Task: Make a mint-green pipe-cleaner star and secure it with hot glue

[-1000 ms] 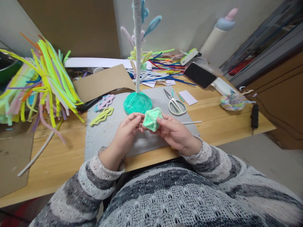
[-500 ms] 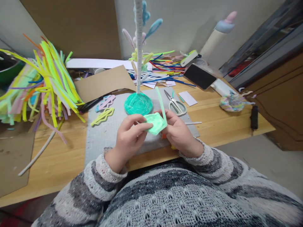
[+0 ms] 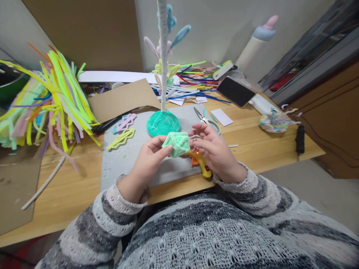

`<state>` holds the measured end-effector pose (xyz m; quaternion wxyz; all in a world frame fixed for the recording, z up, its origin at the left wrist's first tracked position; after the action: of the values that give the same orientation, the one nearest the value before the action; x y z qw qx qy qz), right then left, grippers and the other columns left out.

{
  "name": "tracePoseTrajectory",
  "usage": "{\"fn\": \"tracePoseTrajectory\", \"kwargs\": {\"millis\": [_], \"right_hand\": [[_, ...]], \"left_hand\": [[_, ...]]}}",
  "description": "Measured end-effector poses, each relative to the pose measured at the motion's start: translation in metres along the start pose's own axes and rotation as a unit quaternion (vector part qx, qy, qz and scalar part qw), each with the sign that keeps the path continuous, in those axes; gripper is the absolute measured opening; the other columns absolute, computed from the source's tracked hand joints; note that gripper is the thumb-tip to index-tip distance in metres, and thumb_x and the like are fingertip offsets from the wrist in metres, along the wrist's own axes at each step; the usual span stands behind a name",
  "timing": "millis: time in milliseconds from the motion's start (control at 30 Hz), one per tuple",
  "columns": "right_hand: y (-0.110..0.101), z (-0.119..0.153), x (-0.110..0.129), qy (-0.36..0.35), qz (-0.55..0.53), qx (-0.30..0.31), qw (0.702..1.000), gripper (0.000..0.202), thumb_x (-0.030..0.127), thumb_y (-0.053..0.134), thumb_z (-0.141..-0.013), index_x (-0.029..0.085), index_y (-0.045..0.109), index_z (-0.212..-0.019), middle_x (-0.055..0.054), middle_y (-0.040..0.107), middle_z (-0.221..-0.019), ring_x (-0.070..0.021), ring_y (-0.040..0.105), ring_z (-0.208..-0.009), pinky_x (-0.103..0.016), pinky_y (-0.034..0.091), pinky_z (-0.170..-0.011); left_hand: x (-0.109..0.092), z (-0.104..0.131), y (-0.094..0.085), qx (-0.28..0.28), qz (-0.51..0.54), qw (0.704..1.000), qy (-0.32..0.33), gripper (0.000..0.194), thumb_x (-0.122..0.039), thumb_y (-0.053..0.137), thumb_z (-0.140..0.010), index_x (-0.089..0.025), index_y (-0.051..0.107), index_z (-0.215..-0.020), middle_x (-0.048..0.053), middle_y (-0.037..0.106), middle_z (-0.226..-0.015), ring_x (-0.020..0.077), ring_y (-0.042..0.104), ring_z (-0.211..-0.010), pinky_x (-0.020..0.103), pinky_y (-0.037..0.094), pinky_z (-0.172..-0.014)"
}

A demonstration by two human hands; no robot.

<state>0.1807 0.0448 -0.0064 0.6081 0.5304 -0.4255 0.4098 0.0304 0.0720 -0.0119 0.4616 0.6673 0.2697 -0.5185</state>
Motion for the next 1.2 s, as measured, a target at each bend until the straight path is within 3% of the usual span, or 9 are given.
{"fn": "tracePoseTrajectory", "kwargs": {"millis": [133, 267, 400, 500, 667, 767, 933, 1200], "right_hand": [[-0.007, -0.001, 0.008, -0.037, 0.079, -0.004, 0.996, 0.026, 0.016, 0.063, -0.076, 0.023, 0.059, -0.102, -0.001, 0.059, -0.097, -0.0126, 0.054, -0.081, -0.027, 0.046, -0.069], [0.007, 0.001, 0.019, -0.070, 0.095, 0.069, 0.991, 0.018, 0.023, 0.062, -0.083, 0.021, 0.060, -0.101, -0.002, 0.062, -0.093, -0.0137, 0.057, -0.087, -0.029, 0.048, -0.079], [0.031, 0.007, 0.007, -0.002, 0.058, 0.156, 0.986, 0.024, 0.023, 0.065, -0.084, 0.021, 0.056, -0.105, -0.001, 0.064, -0.093, -0.0113, 0.060, -0.081, -0.027, 0.050, -0.074], [0.045, 0.013, -0.008, 0.043, 0.040, 0.188, 0.980, 0.030, 0.019, 0.070, -0.080, 0.022, 0.053, -0.105, 0.002, 0.064, -0.085, -0.0096, 0.060, -0.074, -0.024, 0.050, -0.068], [0.047, 0.011, -0.021, 0.033, 0.010, 0.144, 0.989, 0.029, 0.021, 0.072, -0.077, 0.021, 0.054, -0.101, 0.004, 0.064, -0.083, -0.0079, 0.060, -0.065, -0.024, 0.053, -0.064], [0.047, 0.011, -0.018, 0.016, 0.013, 0.128, 0.992, 0.028, 0.024, 0.073, -0.077, 0.021, 0.055, -0.098, 0.002, 0.065, -0.085, -0.0091, 0.062, -0.068, -0.026, 0.055, -0.066], [0.037, 0.012, -0.003, 0.008, 0.089, 0.105, 0.990, 0.018, 0.030, 0.067, -0.083, 0.018, 0.058, -0.092, 0.004, 0.062, -0.070, -0.0069, 0.054, -0.057, -0.021, 0.046, -0.052], [0.021, 0.010, 0.019, 0.002, 0.142, 0.099, 0.985, 0.017, 0.033, 0.068, -0.083, 0.018, 0.061, -0.080, 0.004, 0.062, -0.066, -0.0061, 0.052, -0.054, -0.020, 0.042, -0.049]], "left_hand": [[0.010, -0.001, 0.007, 0.019, 0.110, 0.991, -0.073, 0.027, -0.034, 0.078, -0.073, -0.018, 0.070, -0.093, 0.003, 0.070, -0.084, 0.0129, 0.064, -0.071, 0.026, 0.050, -0.067], [0.009, 0.000, 0.011, 0.021, 0.167, 0.980, -0.102, 0.034, -0.028, 0.080, -0.069, -0.017, 0.068, -0.099, 0.004, 0.072, -0.087, 0.0136, 0.066, -0.072, 0.025, 0.052, -0.067], [0.010, 0.001, 0.010, 0.018, 0.160, 0.980, -0.114, 0.041, -0.025, 0.081, -0.068, -0.018, 0.064, -0.104, 0.002, 0.072, -0.084, 0.0138, 0.067, -0.070, 0.025, 0.052, -0.067], [0.009, 0.000, 0.008, 0.014, 0.136, 0.986, -0.099, 0.043, -0.026, 0.083, -0.066, -0.019, 0.063, -0.104, 0.000, 0.071, -0.084, 0.0128, 0.066, -0.070, 0.024, 0.050, -0.066], [0.009, -0.002, 0.000, -0.022, 0.128, 0.989, -0.073, 0.045, -0.026, 0.087, -0.062, -0.019, 0.065, -0.101, 0.000, 0.070, -0.087, 0.0110, 0.064, -0.074, 0.022, 0.049, -0.068], [0.012, -0.002, 0.002, -0.015, 0.110, 0.991, -0.077, 0.034, -0.026, 0.085, -0.065, -0.016, 0.068, -0.092, 0.001, 0.069, -0.083, 0.0114, 0.062, -0.071, 0.024, 0.049, -0.068], [0.009, -0.002, 0.005, 0.000, 0.091, 0.994, -0.060, 0.028, -0.027, 0.083, -0.068, -0.016, 0.070, -0.090, 0.003, 0.072, -0.085, 0.0137, 0.064, -0.076, 0.027, 0.049, -0.078], [0.017, -0.001, 0.005, 0.024, 0.030, 0.997, -0.069, 0.029, -0.028, 0.081, -0.071, -0.018, 0.070, -0.095, 0.003, 0.072, -0.093, 0.0141, 0.065, -0.085, 0.027, 0.048, -0.086]]}}
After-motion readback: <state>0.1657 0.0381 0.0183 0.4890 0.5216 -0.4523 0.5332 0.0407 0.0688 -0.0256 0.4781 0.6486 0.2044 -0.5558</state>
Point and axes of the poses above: each hand's wrist, its own z-axis away from the middle knuckle, its own y-axis out of the palm, x = y × z, the point moved 10 cm from there along -z, towards the middle knuckle
